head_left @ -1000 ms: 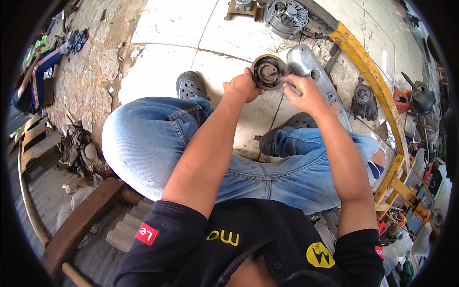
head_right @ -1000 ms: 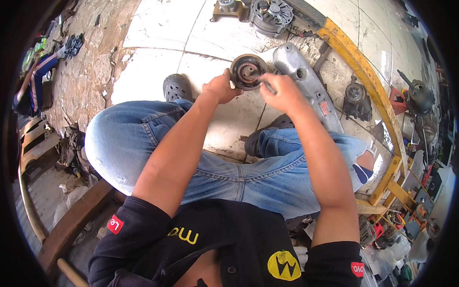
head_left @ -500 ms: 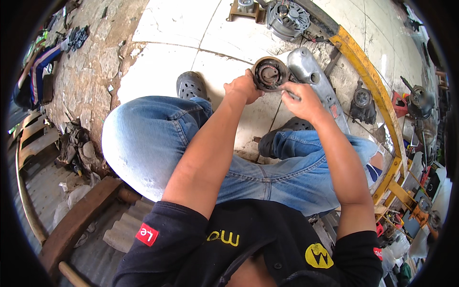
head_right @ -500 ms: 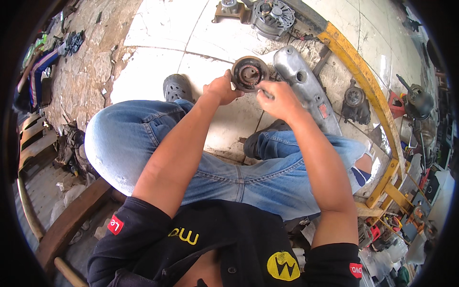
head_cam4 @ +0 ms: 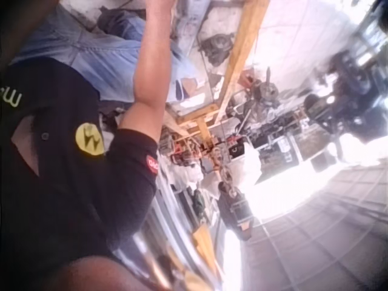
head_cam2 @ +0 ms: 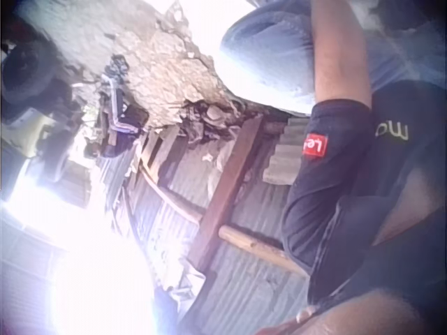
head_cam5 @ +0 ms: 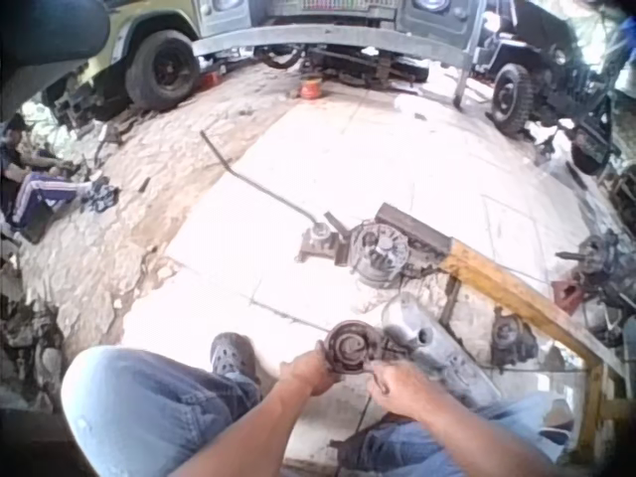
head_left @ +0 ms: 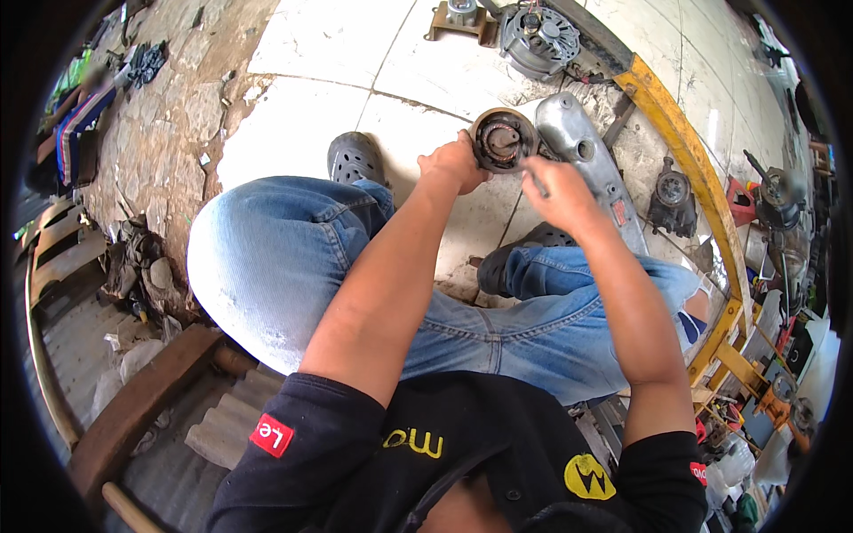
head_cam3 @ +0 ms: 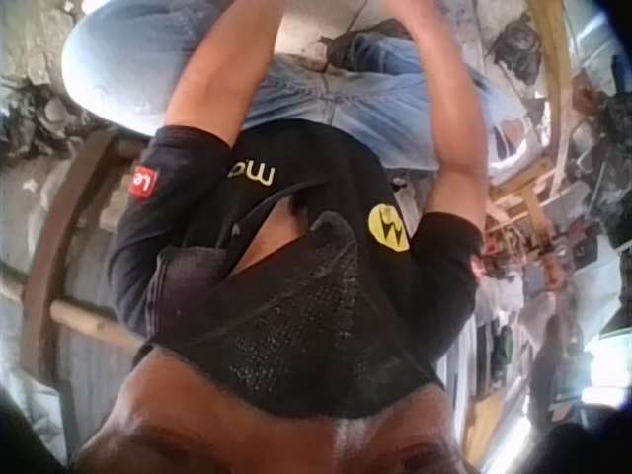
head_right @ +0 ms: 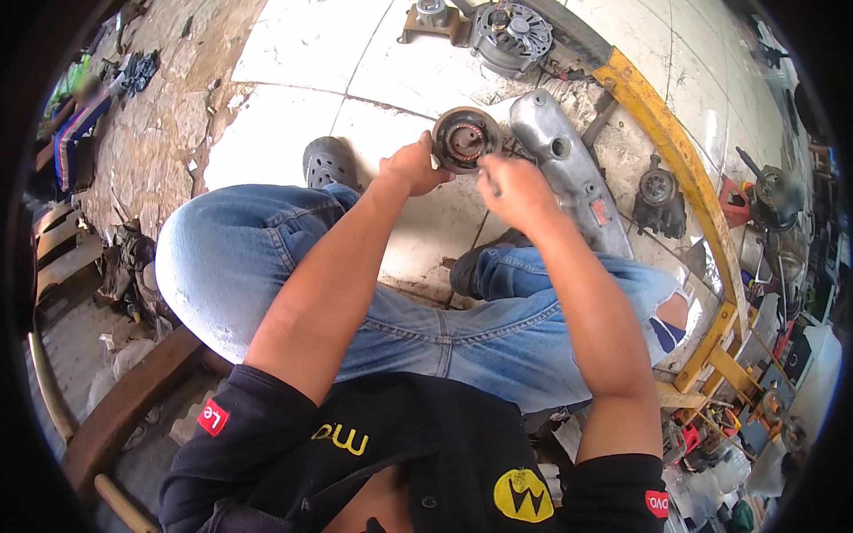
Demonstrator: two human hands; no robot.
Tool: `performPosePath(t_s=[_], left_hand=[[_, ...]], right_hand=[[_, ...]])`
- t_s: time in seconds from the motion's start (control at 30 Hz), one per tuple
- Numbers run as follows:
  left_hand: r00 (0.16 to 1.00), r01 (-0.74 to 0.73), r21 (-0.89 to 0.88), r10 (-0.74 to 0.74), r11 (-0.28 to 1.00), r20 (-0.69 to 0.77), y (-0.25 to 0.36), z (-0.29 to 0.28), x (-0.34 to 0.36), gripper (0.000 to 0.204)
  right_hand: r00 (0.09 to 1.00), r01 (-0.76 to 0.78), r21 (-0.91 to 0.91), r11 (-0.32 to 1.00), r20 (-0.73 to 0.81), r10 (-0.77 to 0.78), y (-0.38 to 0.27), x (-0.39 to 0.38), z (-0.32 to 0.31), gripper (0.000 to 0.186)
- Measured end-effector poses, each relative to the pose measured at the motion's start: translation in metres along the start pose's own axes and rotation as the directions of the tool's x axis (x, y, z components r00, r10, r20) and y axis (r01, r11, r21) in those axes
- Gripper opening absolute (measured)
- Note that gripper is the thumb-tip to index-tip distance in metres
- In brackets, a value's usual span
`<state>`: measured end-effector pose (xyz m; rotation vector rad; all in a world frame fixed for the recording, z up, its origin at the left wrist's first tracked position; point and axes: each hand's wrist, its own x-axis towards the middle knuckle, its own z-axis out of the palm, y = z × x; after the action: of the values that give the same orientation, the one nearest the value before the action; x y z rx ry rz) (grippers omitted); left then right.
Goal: The person sits on the floor and cleans a cylindrical motor component using a wire brush and a metal rod. They scrub the exterior and interior surfaces, rotate the part to access different areas, and scrape the inside with the rod.
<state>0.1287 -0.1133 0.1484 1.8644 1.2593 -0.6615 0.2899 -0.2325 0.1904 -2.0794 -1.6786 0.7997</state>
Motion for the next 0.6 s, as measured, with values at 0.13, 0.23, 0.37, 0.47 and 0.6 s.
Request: performPosePath(t_s=[0.13, 0.23, 0.37, 0.47, 0.6], left_hand=[[0.999, -0.005, 0.007, 0.005, 1.000, -0.049, -0.002, 0.004, 0.000, 0.083], [0.999, -0.010, 0.003, 0.010, 1.000, -0.045, -0.002, 0.005, 0.002, 0.084], [1.000, -0.008, -0.008, 0.007, 1.000, -0.026, -0.005, 0.006, 0.003, 0.085], [0.999, -0.013, -0.008, 0.013, 1.000, -0.049, -0.002, 0.008, 0.003, 0.083], [1.000, -0.002, -0.007, 0.002, 1.000, -0.024, 0.001, 0.004, 0.004, 0.082]], right_hand=[[0.999, -0.047, 0.066, 0.997, -0.010, 0.048, -0.005, 0.004, -0.010, 0.030], [0.991, -0.054, 0.111, 0.992, -0.117, 0.067, -0.002, 0.009, -0.015, 0.030], [0.925, -0.356, 0.251, 0.900, 0.231, 0.301, -0.019, 0.007, -0.011, 0.029], [0.988, -0.138, 0.187, 0.973, -0.042, 0.148, -0.010, 0.005, -0.010, 0.031], [0.973, -0.226, 0.210, 0.951, 0.085, 0.213, -0.009, 0.008, -0.008, 0.031]])
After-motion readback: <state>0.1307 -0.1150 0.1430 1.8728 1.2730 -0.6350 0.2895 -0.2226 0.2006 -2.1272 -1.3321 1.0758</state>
